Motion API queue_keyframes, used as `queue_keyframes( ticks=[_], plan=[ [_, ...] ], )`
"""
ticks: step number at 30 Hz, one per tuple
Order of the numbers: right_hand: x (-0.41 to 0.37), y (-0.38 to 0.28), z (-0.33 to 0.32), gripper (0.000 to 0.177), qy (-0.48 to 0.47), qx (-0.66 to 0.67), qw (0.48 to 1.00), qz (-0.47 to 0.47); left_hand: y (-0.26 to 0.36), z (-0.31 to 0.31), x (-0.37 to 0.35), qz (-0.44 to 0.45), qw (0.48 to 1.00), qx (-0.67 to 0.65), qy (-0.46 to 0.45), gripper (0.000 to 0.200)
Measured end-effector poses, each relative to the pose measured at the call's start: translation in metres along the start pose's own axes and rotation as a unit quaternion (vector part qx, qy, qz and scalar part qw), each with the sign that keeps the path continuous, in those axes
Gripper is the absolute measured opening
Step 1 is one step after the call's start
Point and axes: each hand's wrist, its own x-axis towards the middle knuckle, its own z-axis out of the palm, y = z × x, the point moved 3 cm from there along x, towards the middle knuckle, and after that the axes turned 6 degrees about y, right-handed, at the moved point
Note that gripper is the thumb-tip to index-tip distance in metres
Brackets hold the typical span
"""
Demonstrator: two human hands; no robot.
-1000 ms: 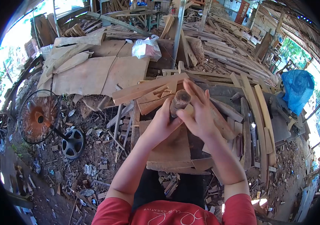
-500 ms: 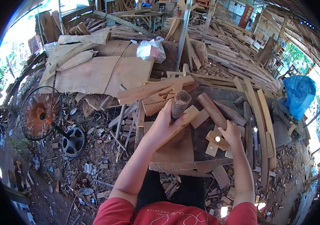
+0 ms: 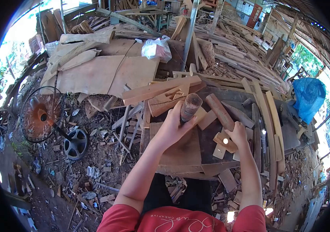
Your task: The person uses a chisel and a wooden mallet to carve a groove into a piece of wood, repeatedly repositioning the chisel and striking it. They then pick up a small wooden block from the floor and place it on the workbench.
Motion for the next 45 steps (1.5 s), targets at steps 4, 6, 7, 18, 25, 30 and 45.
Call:
queue_keyframes(
  ticks=[4,6,7,18,25,30,45],
  plan=[
    [0.001,-0.018,-0.031,0.051,-0.054,0.007,0.998,0.030,0.001,-0.001,0.001,-0.006,1.000,-0.003,-0.006,0.030],
    [0.004,-0.028,-0.057,0.049,-0.030,0.003,0.998,-0.062,0.000,0.002,0.001,-0.021,0.999,-0.001,-0.029,0.030],
    [0.009,-0.025,-0.065,0.049,-0.028,0.004,0.998,-0.062,-0.001,0.005,0.002,-0.019,0.999,0.000,-0.029,0.030],
    [-0.004,-0.098,-0.224,0.060,-0.105,0.264,0.924,-0.255,0.003,0.012,0.002,0.011,0.999,0.038,-0.037,0.032],
    [0.000,-0.072,-0.255,0.068,0.115,0.468,0.866,-0.135,0.001,0.014,-0.002,-0.021,0.998,0.044,-0.046,0.032],
    [-0.002,-0.096,-0.225,0.057,-0.092,0.227,0.927,-0.283,0.003,0.009,0.000,0.029,0.999,0.020,-0.021,0.031],
    [0.018,-0.061,-0.227,0.044,0.044,0.358,0.908,-0.212,0.001,0.007,0.005,0.022,1.000,-0.018,-0.014,0.024]
  ],
)
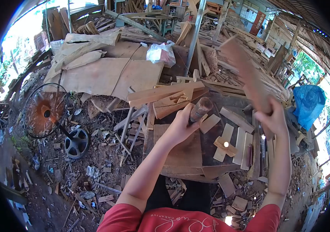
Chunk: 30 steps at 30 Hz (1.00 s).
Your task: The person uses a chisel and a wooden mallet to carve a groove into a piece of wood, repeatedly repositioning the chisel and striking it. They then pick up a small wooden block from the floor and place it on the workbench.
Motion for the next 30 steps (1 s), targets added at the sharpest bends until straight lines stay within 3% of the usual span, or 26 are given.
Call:
queue_keyframes(
  ticks=[1,2,3,5,6,7,9,10,11,12,13,14,15,16,17,18,20,21,23,24,25,27,28,29,30],
  plan=[
    [-0.002,0.008,-0.007,0.045,0.090,0.147,0.980,0.101,0.002,-0.001,0.001,0.001,1.000,-0.001,0.001,0.024],
    [-0.005,-0.003,0.000,0.045,0.136,0.300,0.941,0.082,0.001,0.000,0.001,-0.044,0.999,-0.010,-0.025,0.028],
    [-0.010,0.003,0.002,0.045,0.135,0.300,0.941,0.080,0.000,0.000,0.001,-0.087,0.995,-0.017,-0.052,0.033],
    [-0.015,-0.002,0.016,0.047,0.004,0.240,0.971,0.005,-0.006,0.000,0.003,-0.080,0.996,-0.011,-0.049,0.034],
    [-0.020,-0.014,0.017,0.052,-0.027,-0.092,0.989,-0.111,-0.007,0.000,0.003,-0.073,0.996,-0.007,-0.044,0.035],
    [-0.016,-0.032,0.013,0.052,-0.028,-0.093,0.989,-0.115,-0.004,0.000,0.004,-0.072,0.997,-0.008,-0.040,0.035],
    [-0.011,-0.044,0.007,0.062,-0.109,-0.135,0.984,0.042,0.000,-0.004,0.005,-0.104,0.994,-0.038,-0.014,0.037],
    [-0.010,-0.045,-0.001,0.066,-0.039,-0.112,0.993,0.014,-0.003,-0.005,0.006,-0.102,0.994,-0.039,-0.015,0.037],
    [-0.011,-0.039,-0.003,0.066,-0.037,-0.115,0.993,0.016,-0.010,-0.005,0.006,-0.094,0.995,-0.026,-0.025,0.038],
    [-0.013,-0.028,-0.006,0.065,0.031,0.088,0.994,0.059,-0.014,-0.004,0.006,-0.087,0.996,-0.012,-0.035,0.038],
    [-0.014,-0.018,-0.006,0.065,0.099,0.287,0.948,0.099,-0.012,-0.002,0.007,-0.088,0.995,-0.014,-0.037,0.038],
    [-0.016,-0.024,0.006,0.061,0.153,0.350,0.923,0.055,-0.007,-0.001,0.008,-0.078,0.996,-0.010,-0.033,0.039],
    [-0.017,-0.029,0.012,0.061,0.156,0.351,0.922,0.057,-0.005,-0.001,0.008,-0.068,0.997,-0.005,-0.030,0.040],
    [-0.016,-0.039,0.020,0.060,0.076,0.112,0.991,-0.017,-0.006,0.000,0.008,-0.069,0.997,-0.004,-0.032,0.040],
    [-0.016,-0.047,0.029,0.058,-0.009,-0.135,0.987,-0.089,-0.007,0.001,0.008,-0.057,0.998,-0.010,-0.033,0.040],
    [-0.013,-0.056,0.027,0.058,-0.009,-0.134,0.987,-0.089,-0.007,0.001,0.008,-0.045,0.998,-0.017,-0.032,0.040],
    [-0.010,-0.060,0.026,0.060,-0.131,-0.191,0.969,0.084,-0.003,0.000,0.007,-0.059,0.998,-0.014,-0.031,0.039],
    [-0.010,-0.058,0.025,0.060,-0.130,-0.191,0.969,0.087,-0.002,-0.001,0.006,-0.073,0.997,-0.014,-0.026,0.039],
    [-0.007,-0.061,0.009,0.052,0.075,-0.055,0.996,0.014,-0.006,-0.002,0.007,-0.075,0.997,-0.008,-0.031,0.039],
    [-0.008,-0.057,0.007,0.046,0.145,0.056,0.986,0.060,-0.008,-0.002,0.007,-0.078,0.996,0.000,-0.036,0.039],
    [-0.009,-0.054,0.011,0.046,0.145,0.056,0.986,0.062,-0.010,-0.001,0.007,-0.079,0.996,0.000,-0.037,0.039],
    [-0.011,-0.046,0.019,0.041,0.185,0.320,0.928,0.051,-0.012,0.001,0.009,-0.075,0.997,0.001,-0.033,0.039],
    [-0.010,-0.046,0.024,0.044,0.112,0.255,0.960,0.039,-0.011,0.002,0.008,-0.076,0.997,0.002,-0.034,0.039],
    [-0.013,-0.048,0.026,0.044,0.113,0.256,0.959,0.038,-0.008,0.002,0.008,-0.065,0.997,0.001,-0.035,0.039],
    [-0.017,-0.059,0.036,0.045,0.024,0.036,0.999,-0.005,-0.007,0.003,0.009,-0.054,0.998,0.000,-0.035,0.039]
  ],
)
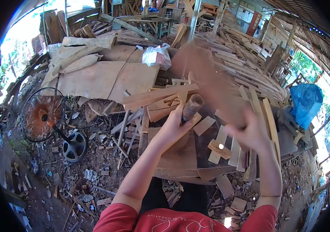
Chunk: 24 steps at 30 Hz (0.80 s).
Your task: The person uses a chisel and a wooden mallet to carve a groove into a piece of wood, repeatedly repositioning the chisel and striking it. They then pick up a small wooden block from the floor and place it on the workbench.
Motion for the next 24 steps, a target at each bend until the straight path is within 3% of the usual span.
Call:
queue_keyframes(
  ticks=[1,3,7,9,14,17,19,20,21,23,24],
  plan=[
    [-0.002,-0.007,0.007,0.047,-0.091,-0.219,0.971,-0.045,-0.001,0.001,0.001,0.001,1.000,0.002,0.002,0.039],
    [-0.002,-0.005,0.001,0.055,-0.113,-0.191,0.975,-0.008,-0.005,0.002,0.001,0.022,1.000,0.005,-0.002,0.040],
    [-0.006,0.023,-0.010,0.057,-0.008,-0.096,0.995,0.024,0.000,0.004,0.000,0.017,0.999,0.028,-0.006,0.043],
    [-0.016,0.049,-0.006,0.055,0.061,-0.010,0.988,0.140,-0.003,0.003,0.000,-0.007,1.000,0.027,-0.007,0.042],
    [-0.074,0.106,0.029,0.052,0.056,-0.084,0.973,0.210,-0.013,-0.011,-0.008,0.012,0.998,0.009,0.067,0.028],
    [-0.098,0.115,0.051,0.050,0.015,-0.023,0.971,0.237,-0.038,-0.026,-0.015,-0.027,0.993,-0.057,0.103,0.023],
    [-0.118,0.142,0.068,0.043,-0.010,0.225,0.881,0.415,-0.047,-0.038,-0.016,-0.018,0.984,-0.095,0.149,0.024],
    [-0.121,0.148,0.074,0.036,-0.009,0.322,0.859,0.398,-0.043,-0.040,-0.018,-0.074,0.964,-0.161,0.200,0.030],
    [-0.123,0.155,0.075,0.036,-0.004,0.325,0.858,0.398,-0.040,-0.042,-0.019,-0.072,0.965,-0.160,0.196,0.030],
    [-0.123,0.163,0.079,0.034,-0.011,0.372,0.835,0.405,-0.038,-0.053,-0.021,-0.037,0.870,-0.463,0.167,0.035],
    [-0.122,0.163,0.079,0.034,-0.009,0.374,0.834,0.406,-0.045,-0.062,-0.024,-0.028,0.868,-0.478,0.132,0.045]
  ],
)
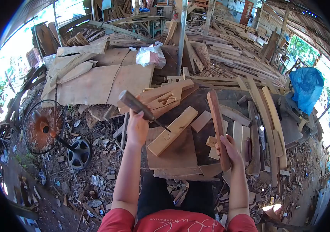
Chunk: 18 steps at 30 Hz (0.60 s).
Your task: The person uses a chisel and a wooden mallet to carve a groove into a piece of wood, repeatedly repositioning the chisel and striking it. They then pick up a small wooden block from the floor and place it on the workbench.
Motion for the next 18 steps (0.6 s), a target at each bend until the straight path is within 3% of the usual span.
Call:
queue_keyframes(
  ticks=[4,8,13,18],
  plan=[
    [0.003,-0.002,0.002,0.037,0.001,-0.090,0.995,0.044,0.009,-0.004,-0.005,0.056,0.987,0.109,0.105,0.041],
    [0.009,0.000,0.007,0.037,-0.029,-0.109,0.992,0.060,0.012,-0.004,-0.004,0.095,0.975,0.181,0.082,0.034],
    [0.009,-0.006,0.011,0.036,0.000,-0.101,0.991,0.089,0.016,0.000,-0.003,0.163,0.943,0.268,0.111,0.028],
    [0.010,-0.006,0.012,0.036,-0.012,-0.112,0.989,0.092,0.012,-0.002,-0.005,0.154,0.953,0.233,0.117,0.032]
  ],
)
